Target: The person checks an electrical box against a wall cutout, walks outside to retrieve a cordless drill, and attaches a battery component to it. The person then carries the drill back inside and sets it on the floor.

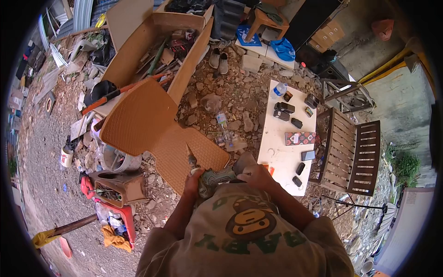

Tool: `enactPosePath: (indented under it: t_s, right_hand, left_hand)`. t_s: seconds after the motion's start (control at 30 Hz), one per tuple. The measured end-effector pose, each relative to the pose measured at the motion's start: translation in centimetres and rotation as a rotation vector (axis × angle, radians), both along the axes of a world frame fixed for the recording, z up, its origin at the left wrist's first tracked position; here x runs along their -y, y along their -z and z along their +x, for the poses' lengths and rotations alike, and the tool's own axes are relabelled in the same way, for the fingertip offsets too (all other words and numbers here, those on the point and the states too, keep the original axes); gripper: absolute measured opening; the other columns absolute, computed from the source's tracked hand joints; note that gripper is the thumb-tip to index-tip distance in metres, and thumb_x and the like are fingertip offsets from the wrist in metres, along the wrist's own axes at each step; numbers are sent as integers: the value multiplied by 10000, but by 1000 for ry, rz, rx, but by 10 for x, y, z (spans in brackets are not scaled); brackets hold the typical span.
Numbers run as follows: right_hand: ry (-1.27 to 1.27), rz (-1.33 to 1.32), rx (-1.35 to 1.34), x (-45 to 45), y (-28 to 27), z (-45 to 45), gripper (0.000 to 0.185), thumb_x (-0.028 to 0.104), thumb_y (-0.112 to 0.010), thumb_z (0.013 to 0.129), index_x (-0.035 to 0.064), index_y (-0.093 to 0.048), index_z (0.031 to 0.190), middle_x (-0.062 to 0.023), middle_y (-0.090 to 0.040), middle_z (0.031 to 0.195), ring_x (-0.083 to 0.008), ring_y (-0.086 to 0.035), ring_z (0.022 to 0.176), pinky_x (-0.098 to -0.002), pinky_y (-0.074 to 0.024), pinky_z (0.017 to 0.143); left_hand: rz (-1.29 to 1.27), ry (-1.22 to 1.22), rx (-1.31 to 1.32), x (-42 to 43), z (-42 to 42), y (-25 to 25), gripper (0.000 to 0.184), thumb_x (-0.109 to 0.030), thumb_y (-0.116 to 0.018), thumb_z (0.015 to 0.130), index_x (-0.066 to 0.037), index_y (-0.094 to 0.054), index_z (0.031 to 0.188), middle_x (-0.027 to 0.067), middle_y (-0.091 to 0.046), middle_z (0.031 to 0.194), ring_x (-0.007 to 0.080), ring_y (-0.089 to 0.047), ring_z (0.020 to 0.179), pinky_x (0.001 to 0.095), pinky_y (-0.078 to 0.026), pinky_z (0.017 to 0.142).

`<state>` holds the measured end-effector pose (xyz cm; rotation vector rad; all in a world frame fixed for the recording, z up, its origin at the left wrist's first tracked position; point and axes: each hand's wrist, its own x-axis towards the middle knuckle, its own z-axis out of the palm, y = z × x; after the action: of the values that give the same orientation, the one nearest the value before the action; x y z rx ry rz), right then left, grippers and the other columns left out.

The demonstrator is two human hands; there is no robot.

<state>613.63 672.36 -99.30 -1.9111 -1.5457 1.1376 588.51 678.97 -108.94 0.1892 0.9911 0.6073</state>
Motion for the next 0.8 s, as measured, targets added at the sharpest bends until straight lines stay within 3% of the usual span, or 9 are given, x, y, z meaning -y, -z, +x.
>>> enactPosePath:
  t_s: [0.13, 0.27, 0.4, 0.5, 0.53, 0.63, 0.7, 0.8]
  right_hand:
    - [-57, 54, 88, -43, 4, 35, 268, 302, -655, 790, 35, -672, 809, -153, -631, 711, -277, -623, 647, -370, -479, 620]
    - [-83, -62, 80, -90, 14, 78, 273, 304, -648, 794, 39, -673, 855, -158, -640, 732, -284, -633, 675, -373, -484, 647]
    - [-218, -188, 98, -146, 65, 136, 316, 352, -639, 795, 48, -676, 876, -158, -653, 759, -292, -644, 710, -375, -487, 667]
    - [-333, -262, 156, -211, 100, 185, 338, 376, -632, 795, 53, -677, 886, -157, -661, 778, -294, -648, 727, -379, -489, 676]
    - [-376, -277, 177, -237, 112, 199, 343, 381, -630, 795, 54, -677, 889, -158, -663, 783, -294, -649, 731, -380, -491, 679]
    - [-288, -343, 245, -306, 138, 262, 340, 377, -633, 794, 56, -675, 897, -161, -667, 797, -296, -655, 758, -377, -498, 698]
    - [-192, -281, 258, -337, 152, 313, 338, 363, -637, 792, 40, -675, 879, -164, -671, 795, -282, -664, 774, -371, -505, 711]
    - [-77, -423, 222, -369, 145, 380, 333, 356, -635, 802, 30, -676, 853, -173, -675, 811, -293, -666, 797, -388, -505, 709]
  left_hand:
    - [-53, -151, 62, -10, -4, 12, 195, -215, -563, 894, -33, -565, 965, 115, -648, 856, 235, -658, 724, 374, -558, 639]
    - [-129, -245, 162, -27, 4, 18, 241, -237, -554, 897, -22, -556, 1005, 123, -645, 899, 246, -658, 767, 375, -559, 688]
    - [-91, -369, 135, -56, 37, 46, 276, -263, -544, 899, -16, -550, 1021, 127, -647, 898, 251, -659, 783, 381, -558, 707]
    - [-135, -440, 141, -93, 81, 63, 344, -352, -539, 895, -30, -581, 1010, 123, -659, 864, 246, -656, 710, 357, -556, 614]
    - [-134, -476, 138, -107, 99, 66, 344, -351, -534, 897, -30, -580, 1010, 127, -660, 874, 250, -656, 727, 361, -556, 635]
    - [-163, -495, 159, -173, 162, 72, 333, -342, -518, 906, -34, -572, 1022, 137, -662, 920, 267, -656, 788, 378, -552, 719]
    - [-149, -537, 106, -221, 211, 78, 344, -355, -526, 900, -39, -571, 1029, 136, -663, 924, 259, -658, 782, 369, -552, 711]
    - [-238, -446, 117, -292, 265, 58, 281, -281, -559, 893, -35, -589, 1024, 82, -660, 897, 206, -657, 761, 340, -546, 694]
